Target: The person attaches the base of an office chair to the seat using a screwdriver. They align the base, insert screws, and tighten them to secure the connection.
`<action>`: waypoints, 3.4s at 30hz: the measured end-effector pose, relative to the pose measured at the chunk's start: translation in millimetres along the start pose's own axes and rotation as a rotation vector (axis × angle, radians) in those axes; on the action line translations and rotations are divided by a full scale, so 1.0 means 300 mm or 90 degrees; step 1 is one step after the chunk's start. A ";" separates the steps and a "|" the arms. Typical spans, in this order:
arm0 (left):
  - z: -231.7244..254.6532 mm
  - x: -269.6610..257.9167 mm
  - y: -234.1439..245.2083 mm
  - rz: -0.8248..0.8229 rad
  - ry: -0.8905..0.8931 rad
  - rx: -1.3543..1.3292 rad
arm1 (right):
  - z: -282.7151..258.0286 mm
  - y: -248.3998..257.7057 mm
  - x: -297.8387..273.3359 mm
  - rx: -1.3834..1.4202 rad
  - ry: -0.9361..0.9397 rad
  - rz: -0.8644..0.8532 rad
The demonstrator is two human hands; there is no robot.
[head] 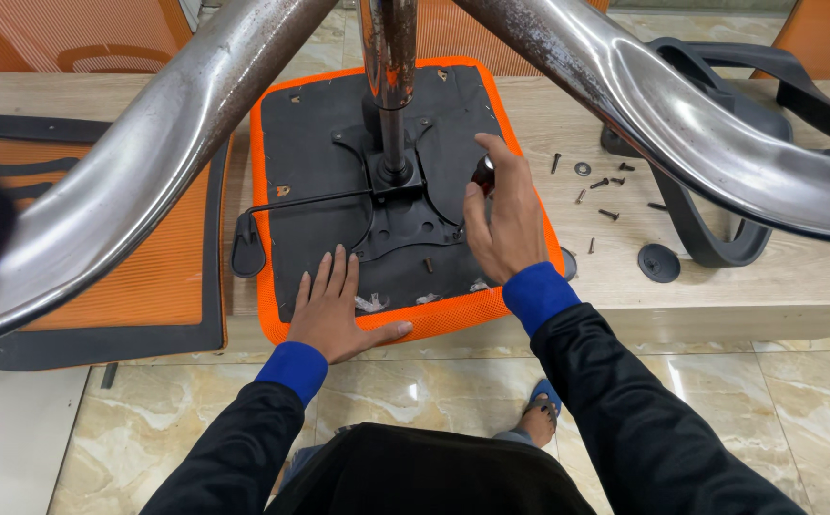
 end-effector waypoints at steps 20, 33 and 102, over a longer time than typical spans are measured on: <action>0.002 -0.001 0.003 -0.021 0.012 0.013 | 0.045 0.044 -0.029 -0.042 -0.002 -0.021; 0.008 -0.009 0.008 -0.021 0.025 0.020 | 0.036 0.056 -0.009 -0.034 -0.036 -0.043; 0.018 -0.009 0.026 -0.008 0.025 -0.021 | 0.021 0.041 0.007 0.076 0.059 -0.051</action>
Point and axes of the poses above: each hand's wrist, its own x-axis towards the middle knuckle, its own y-axis out of the back of the hand, z = x × y, the point moved 7 cm from there along x, towards the middle knuckle, and after that the axes turned 10 degrees about -y, right-handed, at the moved point
